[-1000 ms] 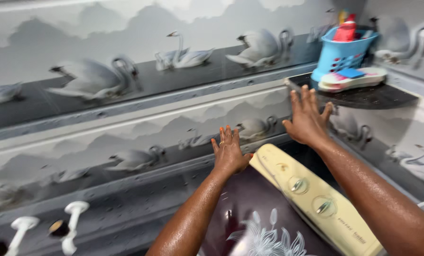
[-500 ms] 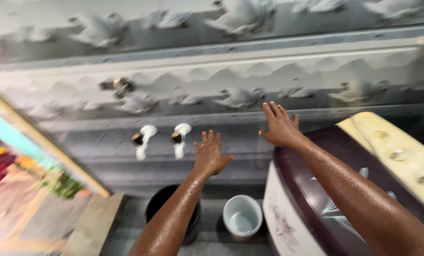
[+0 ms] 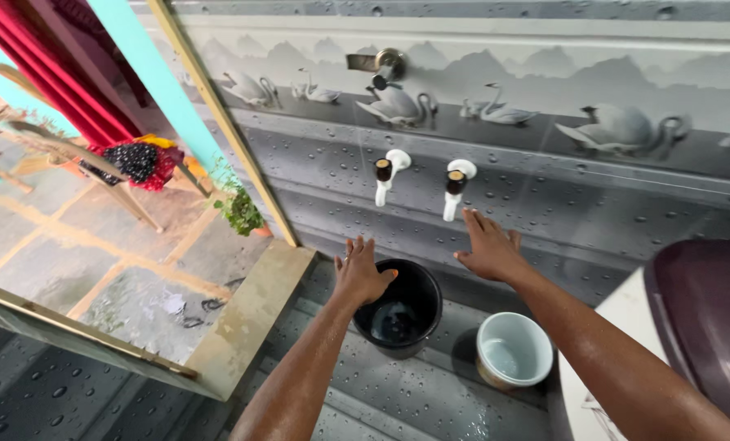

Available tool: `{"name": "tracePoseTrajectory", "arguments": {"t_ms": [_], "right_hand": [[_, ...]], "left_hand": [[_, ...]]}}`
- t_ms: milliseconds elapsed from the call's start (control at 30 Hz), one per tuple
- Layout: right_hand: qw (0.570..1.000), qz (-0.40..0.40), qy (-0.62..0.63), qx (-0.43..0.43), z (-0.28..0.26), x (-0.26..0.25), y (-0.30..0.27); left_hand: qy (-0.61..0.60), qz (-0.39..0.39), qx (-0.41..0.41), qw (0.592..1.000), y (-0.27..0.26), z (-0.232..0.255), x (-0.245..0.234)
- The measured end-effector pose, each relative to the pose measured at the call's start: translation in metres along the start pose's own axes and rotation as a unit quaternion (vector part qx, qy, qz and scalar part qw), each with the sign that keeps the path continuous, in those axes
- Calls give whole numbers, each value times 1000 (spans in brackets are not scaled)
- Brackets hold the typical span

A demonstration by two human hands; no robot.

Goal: The person washes a black plastic bucket by hand under a tap, scrub it inside and out, and then places a small soap and brush container on a shelf in the bathroom.

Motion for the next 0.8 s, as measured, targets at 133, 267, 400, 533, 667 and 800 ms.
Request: {"name": "tracePoseTrajectory", "arguments": {"t_ms": [133,267,400,533,667,800], "right_hand": [[1000,-24,10,-10,5,43,52],[998,-41,33,-31,15,91,113],[997,-65,35,16,28,146,150],[996,-63,61,-26,35,179,175],[994,-37,102,-9,35,182,200],[976,81,185,-84,-9,150,220]], "left_hand": [[-29,-11,-27,999,26,-29,27],[-28,-23,-63,997,62,-56,54],[-59,1,-93,994,88,-85,84],[-101,-5,-124,987,111,-104,111],[-121,13,-123,985,144,-112,129],[-145,27,-88,985,175,-107,134]]}}
Point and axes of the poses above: each hand's wrist, its own y-axis towards the middle knuckle, its own x-axis out of the palm, z = x × y, the point moved 3 cm from there along y, towards the middle knuckle, and after that the axes turned 15 degrees about y, right-handed, at the moved point
